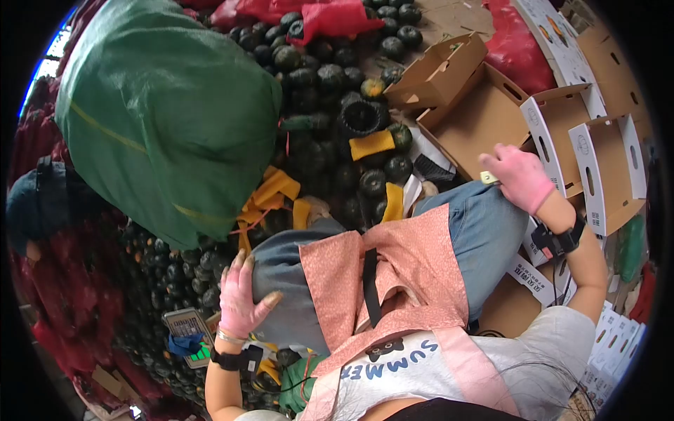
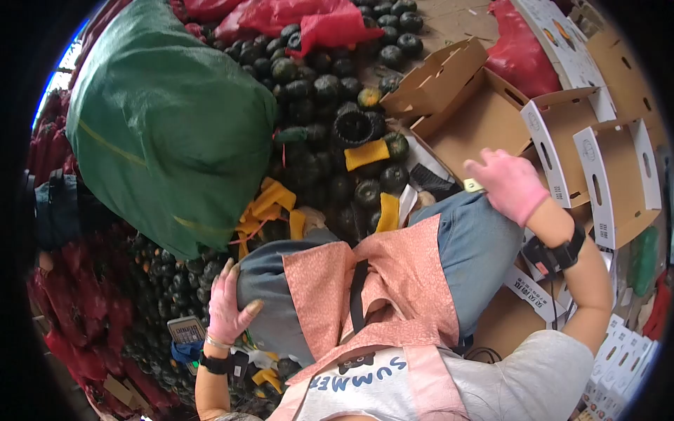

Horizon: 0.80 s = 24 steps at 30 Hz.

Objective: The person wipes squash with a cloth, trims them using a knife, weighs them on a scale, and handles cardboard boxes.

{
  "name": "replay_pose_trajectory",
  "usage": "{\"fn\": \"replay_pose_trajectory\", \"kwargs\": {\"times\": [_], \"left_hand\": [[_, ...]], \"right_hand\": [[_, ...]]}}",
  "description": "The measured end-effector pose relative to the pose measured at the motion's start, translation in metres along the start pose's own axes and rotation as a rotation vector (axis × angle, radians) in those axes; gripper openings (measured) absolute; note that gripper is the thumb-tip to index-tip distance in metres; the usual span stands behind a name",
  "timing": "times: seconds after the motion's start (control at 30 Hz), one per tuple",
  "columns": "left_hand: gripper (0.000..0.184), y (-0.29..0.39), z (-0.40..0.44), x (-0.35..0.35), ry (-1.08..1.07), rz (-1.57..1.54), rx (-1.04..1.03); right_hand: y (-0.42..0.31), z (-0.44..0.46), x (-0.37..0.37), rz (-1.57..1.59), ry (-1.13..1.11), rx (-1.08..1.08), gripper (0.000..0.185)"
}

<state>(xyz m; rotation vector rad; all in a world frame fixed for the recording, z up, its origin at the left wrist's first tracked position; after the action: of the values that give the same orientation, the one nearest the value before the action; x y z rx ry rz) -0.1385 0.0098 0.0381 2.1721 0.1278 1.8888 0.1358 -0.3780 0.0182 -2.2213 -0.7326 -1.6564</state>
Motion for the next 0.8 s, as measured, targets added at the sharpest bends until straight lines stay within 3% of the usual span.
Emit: {"fn": "replay_pose_trajectory", "kwargs": {"times": [0.1,0.17,0.3,0.33,0.43,0.5,0.57,0.63,0.7,0.8], "left_hand": [[0.064,-0.009,0.000,-0.009,0.319,-0.239,0.002],[0.057,-0.013,0.000,-0.012,0.397,-0.273,-0.018],[0.057,-0.016,-0.001,-0.010,0.378,-0.281,-0.023],[0.057,-0.017,-0.001,-0.009,0.377,-0.286,-0.024],[0.057,-0.024,-0.006,-0.013,0.376,-0.313,-0.029],[0.058,-0.026,-0.011,-0.013,0.371,-0.311,-0.029],[0.056,-0.027,-0.013,-0.013,0.388,-0.331,-0.014],[0.055,-0.027,-0.015,-0.013,0.414,-0.345,0.004],[0.054,-0.028,-0.018,-0.012,0.402,-0.333,0.005],[0.054,-0.033,-0.029,-0.017,0.409,-0.360,0.039]], "right_hand": [[0.012,-0.010,-0.015,0.278,0.249,-0.039,0.026],[0.021,-0.008,-0.027,0.473,0.351,-0.059,0.026],[0.004,0.008,-0.022,0.192,0.033,0.096,0.024],[-0.003,0.019,-0.031,-0.034,-0.146,0.199,0.025],[-0.040,0.061,-0.042,-0.269,-0.305,0.409,0.026],[-0.082,0.120,-0.054,-0.094,-0.237,0.375,0.026],[-0.115,0.184,-0.083,0.025,0.049,0.268,0.021],[-0.138,0.231,-0.113,0.018,0.114,0.115,0.022],[-0.149,0.245,-0.135,0.102,-0.027,-0.048,0.024],[-0.161,0.247,-0.171,0.010,-0.203,-0.089,0.032]]}}
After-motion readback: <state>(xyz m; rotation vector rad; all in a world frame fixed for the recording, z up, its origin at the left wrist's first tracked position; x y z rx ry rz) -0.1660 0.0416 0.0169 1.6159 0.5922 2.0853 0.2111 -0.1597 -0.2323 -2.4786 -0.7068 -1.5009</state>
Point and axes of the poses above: each hand's wrist, its own z-axis towards the middle knuckle, its own x-axis out of the back of the hand, y = z × x, the point moved 5 cm from there along z, towards the middle knuckle, and after that the axes turned 14 degrees about -x, right-handed, at the moved point
